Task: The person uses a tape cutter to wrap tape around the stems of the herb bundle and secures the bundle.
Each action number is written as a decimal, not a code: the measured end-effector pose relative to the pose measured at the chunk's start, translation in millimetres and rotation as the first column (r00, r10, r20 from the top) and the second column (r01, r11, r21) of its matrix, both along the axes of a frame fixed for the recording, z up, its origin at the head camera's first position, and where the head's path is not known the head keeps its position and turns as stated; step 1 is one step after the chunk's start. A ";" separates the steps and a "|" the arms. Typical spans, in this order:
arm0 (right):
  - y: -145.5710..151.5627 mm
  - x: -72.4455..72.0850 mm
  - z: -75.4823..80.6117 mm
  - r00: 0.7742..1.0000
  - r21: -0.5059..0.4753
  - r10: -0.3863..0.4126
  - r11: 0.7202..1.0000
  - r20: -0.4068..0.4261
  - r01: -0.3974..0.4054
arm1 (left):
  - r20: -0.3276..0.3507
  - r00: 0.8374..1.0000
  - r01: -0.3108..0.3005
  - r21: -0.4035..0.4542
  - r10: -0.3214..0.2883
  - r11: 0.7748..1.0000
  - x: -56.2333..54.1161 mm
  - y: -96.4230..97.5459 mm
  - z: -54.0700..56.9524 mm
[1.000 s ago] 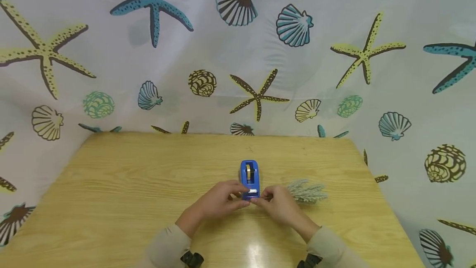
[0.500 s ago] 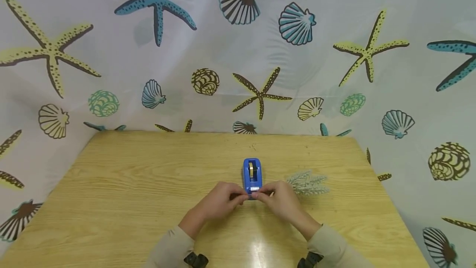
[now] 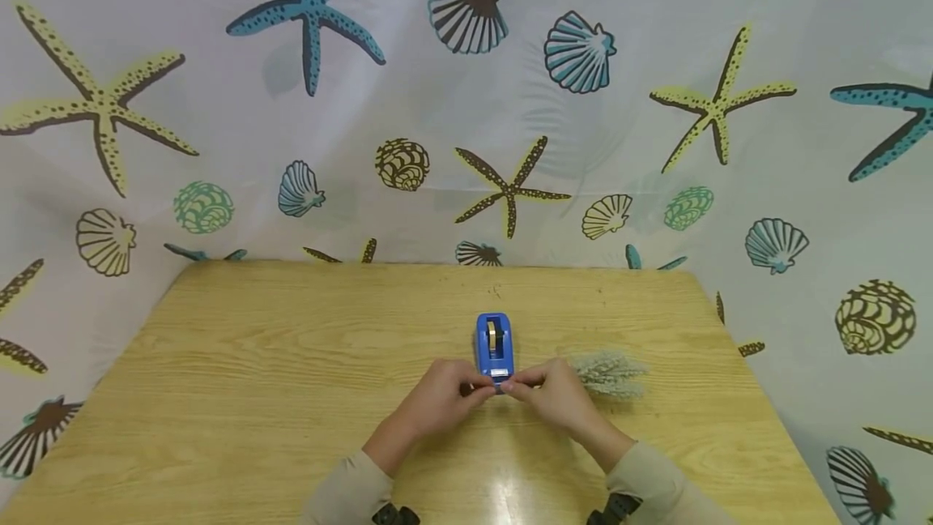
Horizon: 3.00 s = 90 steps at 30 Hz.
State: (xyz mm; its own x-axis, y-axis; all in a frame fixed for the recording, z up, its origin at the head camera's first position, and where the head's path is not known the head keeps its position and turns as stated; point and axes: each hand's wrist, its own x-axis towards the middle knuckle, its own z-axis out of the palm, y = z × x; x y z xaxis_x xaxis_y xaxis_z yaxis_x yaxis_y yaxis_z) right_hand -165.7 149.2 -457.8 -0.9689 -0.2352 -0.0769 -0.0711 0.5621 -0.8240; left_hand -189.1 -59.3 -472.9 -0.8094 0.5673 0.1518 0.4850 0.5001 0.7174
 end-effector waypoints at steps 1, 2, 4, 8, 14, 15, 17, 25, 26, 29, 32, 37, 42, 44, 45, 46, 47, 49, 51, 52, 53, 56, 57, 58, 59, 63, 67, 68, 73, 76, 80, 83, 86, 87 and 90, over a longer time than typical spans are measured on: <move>0.3 0.1 0.2 1.000 0.000 0.010 1.000 -0.005 -0.010 | 0.008 1.000 -0.003 0.005 0.003 1.000 0.0 0.7 0.2; 0.6 0.2 0.6 1.000 0.004 0.024 1.000 -0.015 -0.024 | 0.018 1.000 -0.009 0.010 0.009 1.000 0.0 1.3 0.4; 0.9 0.3 1.4 0.998 0.014 0.053 0.999 -0.036 -0.052 | 0.038 0.999 -0.025 0.022 0.024 0.999 0.0 1.6 0.9; 0.8 0.2 3.1 0.994 0.039 0.081 0.996 -0.068 -0.078 | 0.065 0.997 -0.056 0.051 0.053 0.997 0.2 0.5 1.1; -0.9 1.4 3.5 0.998 0.009 0.041 0.999 -0.057 -0.041 | 0.153 0.981 -0.133 0.077 0.120 0.988 2.0 1.3 0.7; -1.0 1.4 2.8 0.998 -0.003 0.036 0.999 -0.054 -0.036 | 0.164 0.978 -0.145 0.082 0.130 0.986 2.2 1.4 0.8; -1.2 0.0 2.1 0.998 -0.027 0.032 0.999 -0.049 -0.033 | 0.176 0.973 -0.164 0.083 0.148 0.983 1.9 1.5 3.1; -2.1 -4.3 1.9 1.000 -0.085 -0.008 0.996 0.013 0.009 | 0.189 0.964 -0.207 0.100 0.186 0.973 0.4 3.3 9.0; -2.7 -4.3 1.5 1.000 -0.091 -0.014 0.996 0.014 0.015 | 0.188 0.964 -0.207 0.100 0.185 0.973 0.3 3.2 8.4; -4.5 -4.0 -0.8 0.999 -0.108 -0.030 0.994 0.013 0.032 | 0.197 0.965 -0.192 0.094 0.171 0.977 0.1 2.4 6.0; -5.2 -2.5 -4.1 0.999 -0.106 -0.041 0.994 -0.010 0.039 | 0.193 0.969 -0.170 0.086 0.151 0.982 0.0 1.6 3.3; -5.1 -0.2 -7.3 0.991 -0.021 -0.001 1.000 -0.131 -0.002 | 0.189 0.969 -0.176 0.085 0.157 0.981 -1.0 1.7 2.4; -4.5 4.9 -2.1 0.948 0.277 0.123 0.960 -0.294 -0.038 | 0.165 0.970 -0.195 0.097 0.177 0.976 -0.9 3.9 1.3; -4.0 6.4 1.5 0.917 0.391 0.172 0.920 -0.360 -0.019 | 0.158 0.970 -0.202 0.103 0.184 0.974 -0.5 4.8 1.3; -3.7 7.0 3.3 0.904 0.435 0.189 0.900 -0.385 -0.003 | 0.160 0.969 -0.205 0.105 0.187 0.973 -0.3 5.2 1.3; -3.9 7.4 4.8 0.891 0.469 0.205 0.883 -0.405 0.010 | 0.159 0.970 -0.203 0.108 0.185 0.973 0.2 5.0 1.6; -4.1 7.9 6.4 0.879 0.495 0.220 0.869 -0.423 0.020 | 0.161 0.970 -0.199 0.110 0.180 0.974 0.7 4.5 1.9; -4.0 8.3 8.5 0.876 0.526 0.235 0.850 -0.422 0.026 | 0.171 0.971 -0.189 0.110 0.168 0.976 1.4 3.7 2.3; -3.7 9.1 11.6 0.876 0.541 0.248 0.841 -0.414 0.018 | 0.180 0.972 -0.172 0.108 0.151 0.979 2.1 2.2 2.2; -3.6 9.3 13.2 0.878 0.543 0.253 0.840 -0.407 0.010 | 0.180 0.974 -0.157 0.107 0.136 0.982 2.3 1.0 2.2; -3.5 9.6 15.0 0.882 0.540 0.254 0.841 -0.397 0.001 | 0.178 0.977 -0.140 0.102 0.121 0.985 2.4 -0.4 2.0; -2.7 10.8 18.8 0.900 0.529 0.260 0.848 -0.349 -0.040 | 0.156 0.986 -0.076 0.087 0.062 0.993 3.0 -6.9 1.5; -2.4 11.1 19.4 0.907 0.523 0.260 0.851 -0.331 -0.053 | 0.155 0.987 -0.058 0.077 0.046 0.995 3.4 -9.6 1.1; -2.2 11.4 19.3 0.912 0.517 0.261 0.854 -0.315 -0.066 | 0.150 0.988 -0.040 0.069 0.030 0.997 3.7 -12.2 0.5; -1.9 11.8 18.6 0.917 0.507 0.263 0.858 -0.301 -0.080 | 0.144 0.989 -0.026 0.055 0.018 0.998 4.1 -14.5 -0.3; -2.0 11.9 12.9 0.922 0.489 0.269 0.866 -0.277 -0.106 | 0.119 0.993 -0.007 -0.012 0.009 1.000 5.6 -19.2 -5.3; -2.6 11.1 3.6 0.921 0.537 0.286 0.837 -0.263 -0.106 | 0.050 0.999 -0.006 -0.070 0.010 0.998 6.8 -17.5 -12.1; -2.3 10.8 1.1 0.922 0.555 0.289 0.825 -0.258 -0.103 | 0.028 1.000 -0.010 -0.086 0.012 0.996 6.9 -16.9 -14.1; 0.2 11.6 -7.9 0.935 0.600 0.279 0.795 -0.221 -0.095 | -0.027 0.999 -0.041 -0.133 0.038 0.990 9.9 -15.4 -22.6; 2.4 12.6 -12.1 0.937 0.600 0.278 0.794 -0.212 -0.099 | -0.023 0.999 -0.028 -0.134 0.025 0.991 12.1 -13.1 -25.3; 3.6 15.0 -17.1 0.937 0.611 0.283 0.785 -0.205 -0.104 | -0.011 1.000 -0.014 -0.136 0.012 0.991 15.7 -9.5 -27.0; 2.4 17.3 -19.4 0.938 0.619 0.279 0.779 -0.204 -0.097 | 0.004 1.000 -0.026 -0.150 0.027 0.988 17.9 -7.9 -26.1; -0.2 16.7 -19.1 0.933 0.624 0.284 0.776 -0.220 -0.089 | 0.006 0.999 -0.034 -0.174 0.036 0.984 17.1 -7.2 -22.8; -0.6 15.2 -19.3 0.932 0.622 0.285 0.778 -0.225 -0.087 | 0.000 0.999 -0.035 -0.179 0.036 0.983 16.2 -7.2 -21.7; -0.1 12.1 -18.4 0.934 0.607 0.279 0.789 -0.222 -0.091 | -0.009 1.000 -0.031 -0.179 0.030 0.983 13.9 -7.0 -20.6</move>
